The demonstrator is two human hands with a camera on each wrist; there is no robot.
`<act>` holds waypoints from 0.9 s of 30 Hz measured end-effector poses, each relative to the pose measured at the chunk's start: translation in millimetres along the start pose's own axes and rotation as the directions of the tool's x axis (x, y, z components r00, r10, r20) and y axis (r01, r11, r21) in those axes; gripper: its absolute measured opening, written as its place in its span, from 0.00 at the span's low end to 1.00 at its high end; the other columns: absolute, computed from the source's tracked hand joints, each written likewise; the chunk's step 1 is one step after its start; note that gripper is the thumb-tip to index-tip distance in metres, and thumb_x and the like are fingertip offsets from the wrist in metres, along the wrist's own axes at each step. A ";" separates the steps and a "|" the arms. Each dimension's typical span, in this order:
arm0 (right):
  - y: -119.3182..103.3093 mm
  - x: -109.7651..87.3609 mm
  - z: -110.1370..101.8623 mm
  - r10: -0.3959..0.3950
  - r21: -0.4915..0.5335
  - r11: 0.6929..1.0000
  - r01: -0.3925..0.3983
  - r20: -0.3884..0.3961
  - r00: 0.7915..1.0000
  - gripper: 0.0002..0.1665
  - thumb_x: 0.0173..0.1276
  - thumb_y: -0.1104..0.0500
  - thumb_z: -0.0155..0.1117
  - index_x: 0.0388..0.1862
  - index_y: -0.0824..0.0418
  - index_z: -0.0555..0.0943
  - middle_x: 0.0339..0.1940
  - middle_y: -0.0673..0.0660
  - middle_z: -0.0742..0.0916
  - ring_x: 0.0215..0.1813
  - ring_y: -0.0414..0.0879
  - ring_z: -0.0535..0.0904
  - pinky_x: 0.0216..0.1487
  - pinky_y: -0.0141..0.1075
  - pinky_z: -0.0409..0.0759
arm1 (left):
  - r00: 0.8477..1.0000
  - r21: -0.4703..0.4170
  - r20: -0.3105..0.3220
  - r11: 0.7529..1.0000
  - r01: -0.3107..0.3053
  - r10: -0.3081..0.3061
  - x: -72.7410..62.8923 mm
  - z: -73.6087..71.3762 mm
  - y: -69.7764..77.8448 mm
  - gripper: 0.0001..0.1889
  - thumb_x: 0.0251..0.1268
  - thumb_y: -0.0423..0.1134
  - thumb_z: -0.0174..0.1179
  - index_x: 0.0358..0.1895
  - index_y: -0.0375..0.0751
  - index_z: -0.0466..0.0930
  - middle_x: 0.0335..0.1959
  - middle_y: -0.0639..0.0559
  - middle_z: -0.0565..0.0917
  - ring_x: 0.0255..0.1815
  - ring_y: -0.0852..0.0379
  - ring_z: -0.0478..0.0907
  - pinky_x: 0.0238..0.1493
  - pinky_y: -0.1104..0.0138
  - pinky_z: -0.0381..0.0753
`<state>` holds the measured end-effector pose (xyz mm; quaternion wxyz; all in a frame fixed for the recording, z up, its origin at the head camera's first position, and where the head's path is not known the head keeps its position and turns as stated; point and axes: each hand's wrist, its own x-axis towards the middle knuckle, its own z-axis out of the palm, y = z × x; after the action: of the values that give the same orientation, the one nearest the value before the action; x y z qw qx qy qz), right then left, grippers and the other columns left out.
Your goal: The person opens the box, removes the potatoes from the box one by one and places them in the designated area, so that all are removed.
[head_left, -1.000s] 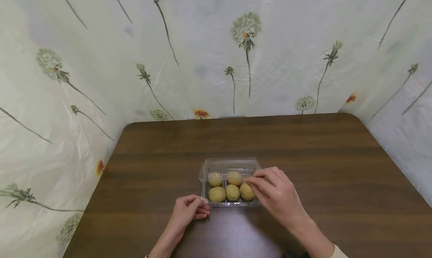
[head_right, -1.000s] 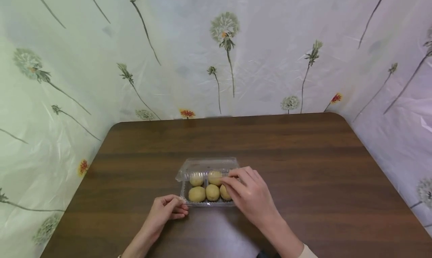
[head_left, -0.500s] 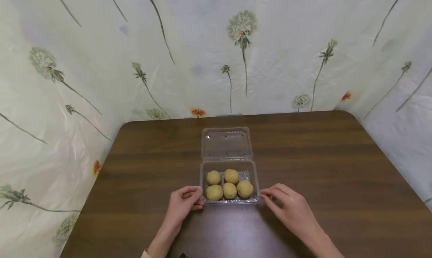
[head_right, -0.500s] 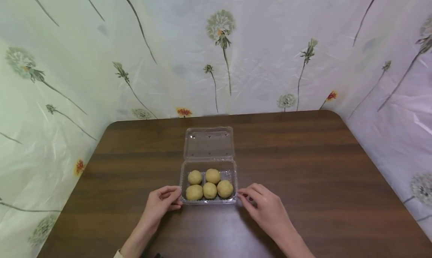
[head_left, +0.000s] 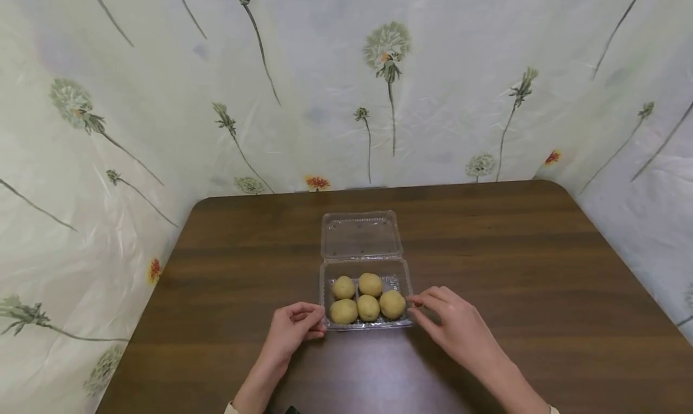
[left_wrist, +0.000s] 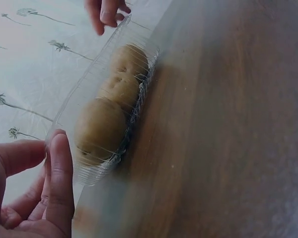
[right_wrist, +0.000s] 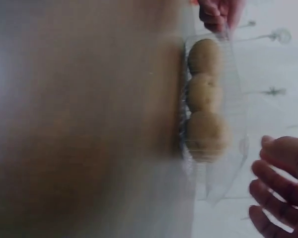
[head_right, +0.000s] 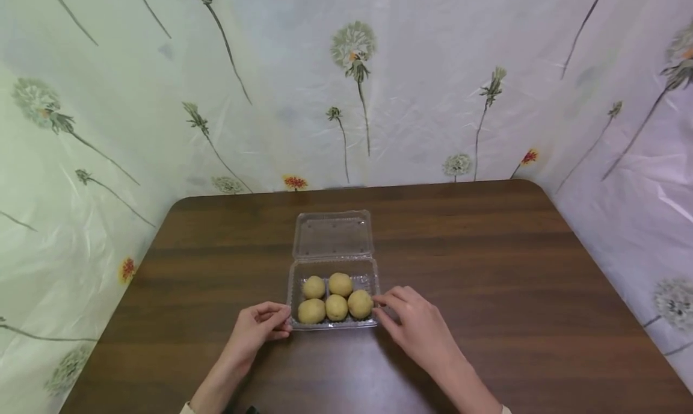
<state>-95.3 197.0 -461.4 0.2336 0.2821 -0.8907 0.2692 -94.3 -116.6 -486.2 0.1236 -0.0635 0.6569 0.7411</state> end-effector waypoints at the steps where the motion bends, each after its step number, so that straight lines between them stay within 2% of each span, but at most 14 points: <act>1: -0.3 2.4 0.1 0.007 -0.008 1.000 -0.007 0.018 1.000 0.16 0.53 0.61 0.79 0.42 0.55 0.88 0.36 0.42 0.84 0.36 0.36 0.78 0.35 0.32 0.81 | 1.000 -0.006 0.008 1.000 0.003 -0.003 0.1 -0.3 -0.6 0.17 0.66 0.34 0.65 0.46 0.19 0.78 0.29 0.45 0.84 0.28 0.56 0.83 0.36 0.65 0.86; 5: -1.2 12.3 3.2 0.007 -0.037 0.999 -0.004 0.101 0.995 0.17 0.55 0.60 0.78 0.45 0.58 0.87 0.35 0.45 0.84 0.36 0.36 0.77 0.35 0.35 0.81 | 0.999 -0.026 0.029 0.999 0.018 -0.017 -1.2 -0.7 -1.3 0.17 0.65 0.34 0.65 0.46 0.19 0.77 0.28 0.45 0.84 0.28 0.56 0.83 0.36 0.65 0.86; 13: -2.8 31.3 9.1 -0.047 -0.064 0.996 0.063 0.228 0.972 0.15 0.56 0.61 0.77 0.43 0.60 0.87 0.39 0.49 0.84 0.42 0.41 0.76 0.40 0.34 0.81 | 0.999 -0.029 0.038 0.999 0.015 -0.014 0.8 -2.1 1.7 0.17 0.66 0.35 0.65 0.46 0.19 0.78 0.29 0.45 0.84 0.29 0.56 0.83 0.36 0.65 0.86; 20: -5.7 42.5 10.3 -0.066 -0.035 0.996 0.083 0.349 0.935 0.18 0.56 0.66 0.76 0.47 0.65 0.86 0.40 0.53 0.83 0.43 0.45 0.77 0.39 0.34 0.81 | 0.999 -0.020 0.035 1.000 0.014 -0.014 1.0 -1.6 3.0 0.17 0.66 0.35 0.65 0.46 0.20 0.78 0.29 0.45 0.84 0.29 0.56 0.83 0.37 0.64 0.86; 27: -7.4 52.4 10.1 -0.038 -0.017 0.999 0.051 0.430 0.902 0.18 0.57 0.64 0.76 0.47 0.68 0.85 0.42 0.56 0.85 0.46 0.51 0.82 0.46 0.42 0.83 | 0.999 -0.025 0.032 0.999 0.021 -0.020 -0.9 -1.3 3.4 0.17 0.66 0.35 0.64 0.46 0.21 0.78 0.29 0.45 0.84 0.29 0.56 0.83 0.37 0.64 0.86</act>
<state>-131.7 166.0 -436.6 0.0417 0.3514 -0.9173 0.1826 -94.4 -118.3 -482.9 0.1407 -0.0603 0.6446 0.7491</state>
